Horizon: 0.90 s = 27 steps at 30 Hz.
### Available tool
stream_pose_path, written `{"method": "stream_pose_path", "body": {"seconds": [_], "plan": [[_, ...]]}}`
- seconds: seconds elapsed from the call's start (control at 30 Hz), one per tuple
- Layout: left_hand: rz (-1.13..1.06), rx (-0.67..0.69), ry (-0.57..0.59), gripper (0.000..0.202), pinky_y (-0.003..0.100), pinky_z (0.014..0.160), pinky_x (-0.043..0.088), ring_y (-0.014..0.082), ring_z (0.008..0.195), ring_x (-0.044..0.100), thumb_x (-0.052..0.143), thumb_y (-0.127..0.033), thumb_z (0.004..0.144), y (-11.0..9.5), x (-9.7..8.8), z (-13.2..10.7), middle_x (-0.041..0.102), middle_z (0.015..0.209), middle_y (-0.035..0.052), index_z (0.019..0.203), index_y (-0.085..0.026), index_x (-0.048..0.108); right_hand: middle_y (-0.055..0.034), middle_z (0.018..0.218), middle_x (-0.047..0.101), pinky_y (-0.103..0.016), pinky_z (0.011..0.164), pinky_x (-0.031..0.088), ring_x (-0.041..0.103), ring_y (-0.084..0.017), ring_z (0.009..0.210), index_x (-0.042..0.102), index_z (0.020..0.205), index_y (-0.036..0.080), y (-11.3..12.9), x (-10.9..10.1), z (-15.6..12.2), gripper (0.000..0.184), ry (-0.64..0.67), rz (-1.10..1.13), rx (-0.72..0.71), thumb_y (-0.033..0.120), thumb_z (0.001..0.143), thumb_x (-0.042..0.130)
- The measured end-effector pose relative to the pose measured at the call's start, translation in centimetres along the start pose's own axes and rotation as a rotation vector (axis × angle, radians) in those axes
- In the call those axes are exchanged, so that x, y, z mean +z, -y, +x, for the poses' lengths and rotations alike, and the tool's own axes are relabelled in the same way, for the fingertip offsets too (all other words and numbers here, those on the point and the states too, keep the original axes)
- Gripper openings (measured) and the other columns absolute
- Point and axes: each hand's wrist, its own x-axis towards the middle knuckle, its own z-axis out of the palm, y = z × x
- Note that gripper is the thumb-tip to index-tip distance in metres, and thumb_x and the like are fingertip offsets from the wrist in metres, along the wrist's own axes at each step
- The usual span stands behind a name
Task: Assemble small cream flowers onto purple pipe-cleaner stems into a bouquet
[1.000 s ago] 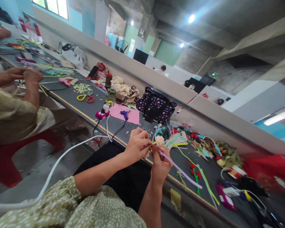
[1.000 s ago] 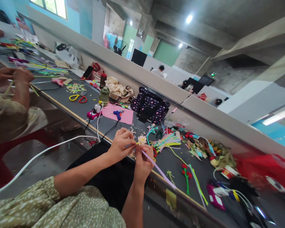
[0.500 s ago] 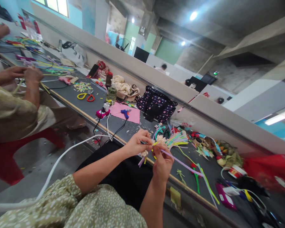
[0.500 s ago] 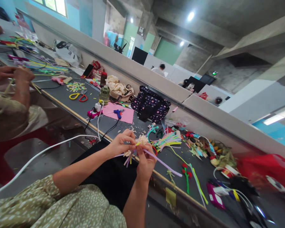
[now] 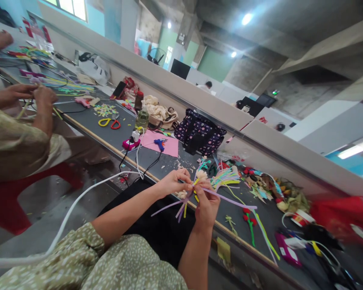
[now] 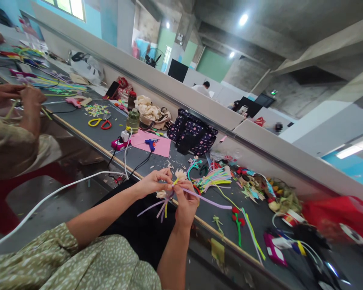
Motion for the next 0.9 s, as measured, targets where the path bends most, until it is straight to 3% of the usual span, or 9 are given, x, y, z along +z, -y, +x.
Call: {"method": "stream_pose_path", "body": {"seconds": [0.1,0.23,0.33,0.47,0.57,0.7,0.9], "plan": [[0.103,-0.011,-0.111,0.032,0.029,0.073,0.041,0.0161,0.079,0.049,0.061,-0.045,0.08,-0.1,-0.2,-0.1,0.051,0.078,0.0045,0.082,-0.016,0.074,-0.0016,0.077,0.059,-0.033,0.077,0.046,0.057,-0.015,0.078,0.062,0.068,0.016,-0.2,0.0,0.1,0.013,-0.015,-0.107,-0.044,0.026,0.075,0.068],[0.394,0.13,-0.284,0.028,0.035,0.086,0.04,0.0195,0.091,0.05,0.057,-0.042,0.084,-1.3,0.0,-0.8,0.057,0.085,0.0063,0.081,-0.018,0.072,-0.0023,0.077,0.06,-0.035,0.08,0.046,0.058,-0.017,0.078,0.062,0.071,0.016,-0.6,-0.4,0.1,0.015,-0.07,-0.234,-0.082,0.029,0.075,0.067],[0.656,0.242,-0.272,0.022,0.04,0.094,0.037,0.0231,0.103,0.046,0.064,-0.04,0.078,-2.2,0.8,-1.4,0.058,0.1,0.0072,0.086,-0.021,0.071,-0.0021,0.077,0.06,-0.036,0.082,0.045,0.058,-0.017,0.078,0.063,0.073,0.016,-0.6,-0.4,-0.1,0.015,-0.088,-0.303,-0.113,0.03,0.076,0.067],[0.896,0.271,-0.233,0.016,0.046,0.098,0.032,0.0263,0.11,0.042,0.063,-0.034,0.079,-2.2,1.7,-1.7,0.057,0.108,0.0078,0.087,-0.021,0.069,-0.0024,0.077,0.061,-0.037,0.084,0.044,0.058,-0.018,0.081,0.063,0.071,0.016,-0.2,0.0,-0.4,0.017,-0.102,-0.32,-0.119,0.032,0.076,0.066],[0.884,0.25,-0.239,0.015,0.044,0.094,0.034,0.024,0.104,0.043,0.06,-0.032,0.082,-1.8,1.9,-1.5,0.059,0.1,0.0069,0.081,-0.02,0.069,-0.0021,0.076,0.06,-0.034,0.079,0.044,0.057,-0.017,0.078,0.063,0.073,0.016,0.0,0.2,-0.7,0.017,-0.102,-0.292,-0.081,0.033,0.076,0.066],[0.701,0.212,-0.238,0.016,0.035,0.083,0.04,0.0201,0.093,0.045,0.062,-0.033,0.081,-1.3,1.5,-1.1,0.058,0.085,0.005,0.076,-0.02,0.07,-0.0015,0.078,0.059,-0.032,0.077,0.044,0.056,-0.016,0.077,0.062,0.074,0.016,0.2,0.3,-0.8,0.015,-0.066,-0.215,-0.028,0.031,0.077,0.065],[0.445,0.157,-0.111,0.016,0.031,0.08,0.038,0.0175,0.085,0.046,0.067,-0.032,0.078,-1.3,0.9,-0.7,0.051,0.076,0.003,0.071,-0.019,0.071,0.0015,0.071,0.055,-0.027,0.069,0.043,0.052,-0.013,0.07,0.061,0.072,0.017,0.4,0.2,-0.9,0.013,-0.009,-0.044,0.07,0.028,0.075,0.066]]}}
